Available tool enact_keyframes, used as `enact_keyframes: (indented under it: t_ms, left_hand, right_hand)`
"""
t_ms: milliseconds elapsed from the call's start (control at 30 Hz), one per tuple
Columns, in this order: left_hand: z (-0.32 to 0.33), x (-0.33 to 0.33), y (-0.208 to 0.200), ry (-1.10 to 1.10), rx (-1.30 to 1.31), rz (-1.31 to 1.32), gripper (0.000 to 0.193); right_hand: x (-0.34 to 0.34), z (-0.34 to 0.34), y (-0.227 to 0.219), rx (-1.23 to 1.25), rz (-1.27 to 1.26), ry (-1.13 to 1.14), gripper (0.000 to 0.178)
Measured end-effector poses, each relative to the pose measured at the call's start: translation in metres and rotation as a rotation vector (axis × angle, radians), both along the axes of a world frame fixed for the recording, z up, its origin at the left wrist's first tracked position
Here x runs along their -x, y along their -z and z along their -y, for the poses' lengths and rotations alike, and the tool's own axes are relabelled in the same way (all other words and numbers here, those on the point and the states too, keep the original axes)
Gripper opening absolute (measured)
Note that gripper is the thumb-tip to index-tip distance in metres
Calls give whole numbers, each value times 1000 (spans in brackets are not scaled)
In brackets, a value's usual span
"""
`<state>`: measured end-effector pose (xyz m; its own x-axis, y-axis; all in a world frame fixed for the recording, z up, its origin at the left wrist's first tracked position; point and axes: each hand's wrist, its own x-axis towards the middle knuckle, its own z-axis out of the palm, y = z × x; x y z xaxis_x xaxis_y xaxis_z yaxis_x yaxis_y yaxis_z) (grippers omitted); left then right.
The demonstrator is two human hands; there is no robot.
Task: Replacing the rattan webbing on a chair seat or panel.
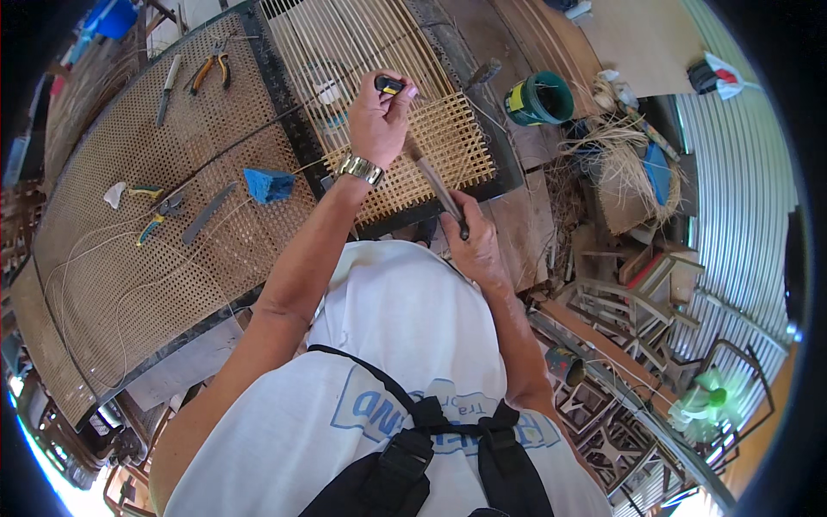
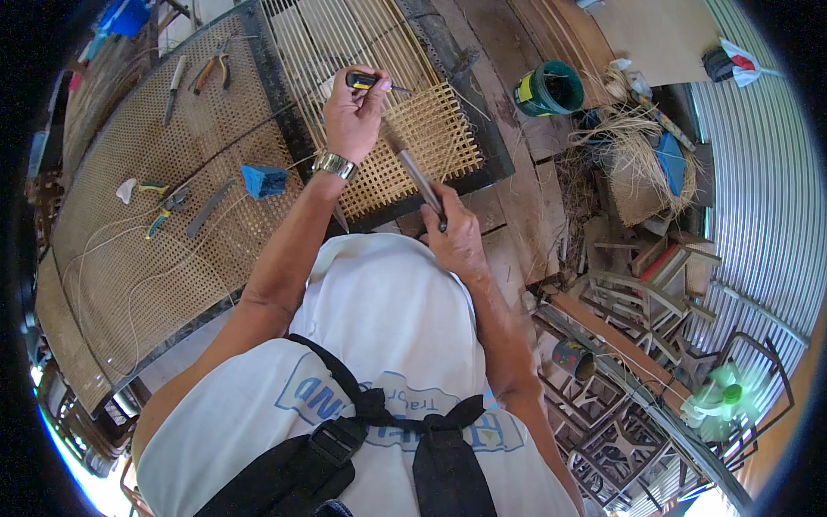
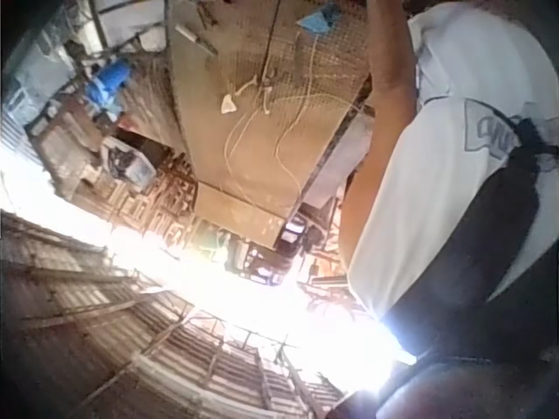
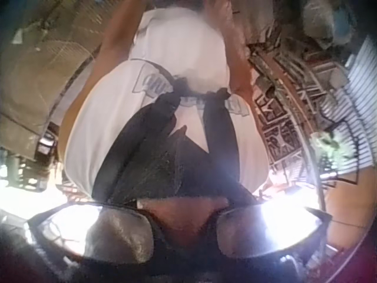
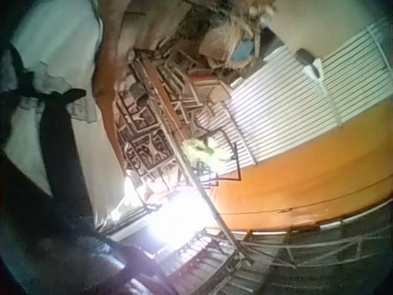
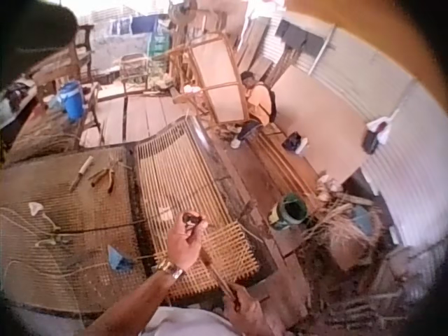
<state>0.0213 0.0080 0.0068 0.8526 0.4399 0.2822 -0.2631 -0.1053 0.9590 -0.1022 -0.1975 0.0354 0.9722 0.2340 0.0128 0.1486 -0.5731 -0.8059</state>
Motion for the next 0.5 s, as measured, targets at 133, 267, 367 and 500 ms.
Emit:
enact_keyframes:
  t_ms: [133,267,367,500]
  left_hand:
    - [0,-3,4,5,-92,-90,21]
    - [2,-3,4,2,-129,-63,21]
    - [1,0,2,43,-115,-89,21]
    - [8,0,-1,49,-51,5,22]
  right_hand:
    - [1,-1,-2,27,-170,-55,37]
    - [-14,-6,-2,38,-50,-3,37]
    - [-13,-4,-4,24,-10,18,38]
    - [0,4,-9,8,-38,-59,37]
